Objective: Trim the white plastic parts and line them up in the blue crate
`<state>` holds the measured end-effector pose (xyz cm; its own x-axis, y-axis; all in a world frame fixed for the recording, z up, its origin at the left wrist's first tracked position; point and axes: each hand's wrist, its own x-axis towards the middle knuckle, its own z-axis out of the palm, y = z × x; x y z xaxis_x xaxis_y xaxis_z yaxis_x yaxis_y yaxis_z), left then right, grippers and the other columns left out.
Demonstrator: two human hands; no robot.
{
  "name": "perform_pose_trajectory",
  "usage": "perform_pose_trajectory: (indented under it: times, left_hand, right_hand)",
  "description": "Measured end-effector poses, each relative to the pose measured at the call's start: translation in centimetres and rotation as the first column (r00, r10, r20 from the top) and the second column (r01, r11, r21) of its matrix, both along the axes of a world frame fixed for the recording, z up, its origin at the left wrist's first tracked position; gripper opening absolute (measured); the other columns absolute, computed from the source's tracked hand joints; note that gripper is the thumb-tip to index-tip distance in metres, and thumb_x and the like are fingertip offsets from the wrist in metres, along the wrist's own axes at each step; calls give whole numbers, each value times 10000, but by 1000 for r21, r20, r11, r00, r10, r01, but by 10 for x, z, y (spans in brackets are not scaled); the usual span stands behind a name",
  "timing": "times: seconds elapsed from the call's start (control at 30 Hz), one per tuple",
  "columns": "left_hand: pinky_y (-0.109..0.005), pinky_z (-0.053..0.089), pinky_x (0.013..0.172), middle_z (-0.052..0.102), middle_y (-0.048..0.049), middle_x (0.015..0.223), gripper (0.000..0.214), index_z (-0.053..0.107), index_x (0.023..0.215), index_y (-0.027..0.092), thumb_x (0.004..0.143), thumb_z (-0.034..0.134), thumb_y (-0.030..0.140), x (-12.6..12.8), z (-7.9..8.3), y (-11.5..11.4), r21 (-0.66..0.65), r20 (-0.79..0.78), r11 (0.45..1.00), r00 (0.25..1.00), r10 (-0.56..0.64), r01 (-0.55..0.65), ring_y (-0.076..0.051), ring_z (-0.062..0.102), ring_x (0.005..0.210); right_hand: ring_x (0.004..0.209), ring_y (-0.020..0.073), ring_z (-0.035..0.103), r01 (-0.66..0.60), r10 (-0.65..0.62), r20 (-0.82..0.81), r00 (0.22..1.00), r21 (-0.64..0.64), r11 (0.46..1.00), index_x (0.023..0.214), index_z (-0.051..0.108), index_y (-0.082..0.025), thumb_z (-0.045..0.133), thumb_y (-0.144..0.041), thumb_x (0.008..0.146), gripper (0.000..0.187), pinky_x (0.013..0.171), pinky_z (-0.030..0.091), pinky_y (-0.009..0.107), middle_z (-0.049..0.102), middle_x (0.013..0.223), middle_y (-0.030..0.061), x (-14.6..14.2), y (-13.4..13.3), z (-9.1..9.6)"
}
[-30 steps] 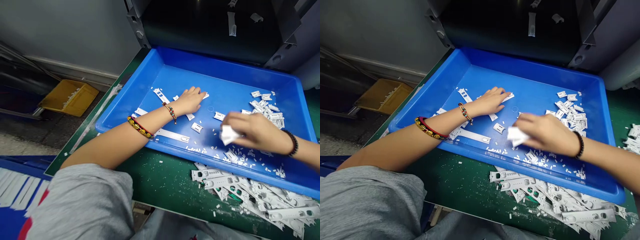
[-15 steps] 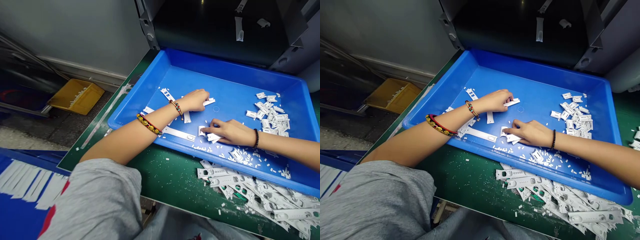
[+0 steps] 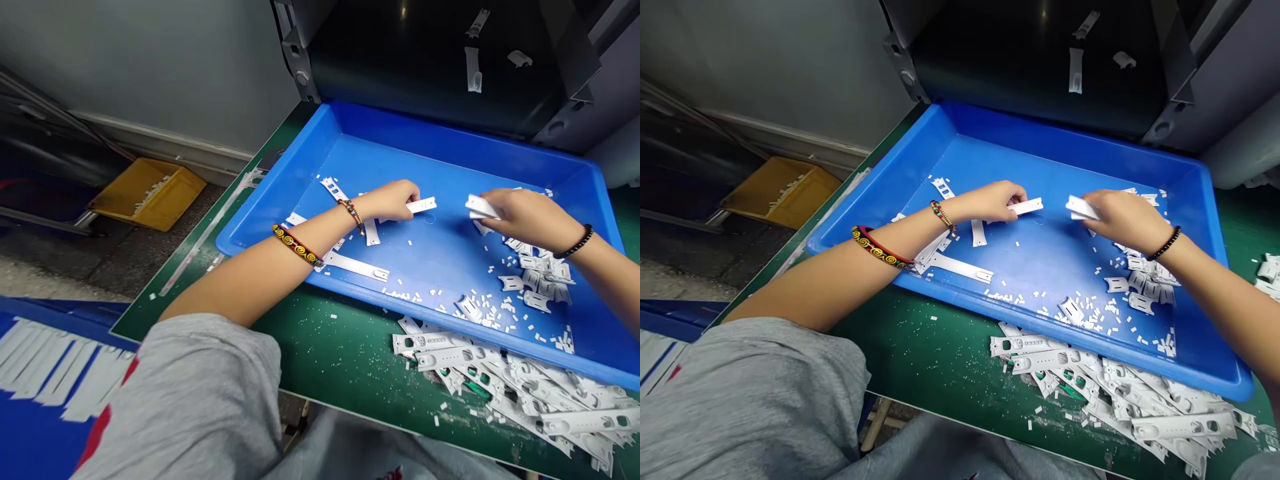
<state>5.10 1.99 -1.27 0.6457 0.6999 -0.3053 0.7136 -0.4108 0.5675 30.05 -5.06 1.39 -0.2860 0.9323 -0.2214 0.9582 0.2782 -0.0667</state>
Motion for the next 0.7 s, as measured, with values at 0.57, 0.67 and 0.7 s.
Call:
perform_pose_trajectory:
  times: [0.57,0.67,0.7]
  left_hand:
    - [-332,562,868,738,-108,1039,215,636,1031,133,868,613,271,7,15,-19,-413,473,877,881,-24,245,-180,709,977]
    - [-320,532,905,707,-108,1141,298,630,1138,161,930,537,353,-5,33,-9,-229,382,962,923,-49,146,-187,666,1069]
    - [-331,522,914,696,-111,1151,311,625,1164,165,942,510,351,-12,38,-5,-130,336,990,942,-14,61,-196,655,1076]
  right_hand:
    - [458,89,318,88,-409,-833,372,-407,909,815,533,-213,742,-462,723,338,454,232,247,408,532,-76,-39,-3,-21]
    - [444,103,282,136,-477,-834,279,-457,879,727,462,-231,626,-402,798,247,446,230,256,346,481,-70,-36,-4,-18]
    - [442,114,290,148,-503,-825,260,-480,864,721,457,-234,564,-393,825,218,440,249,260,352,482,-59,-34,-3,-16]
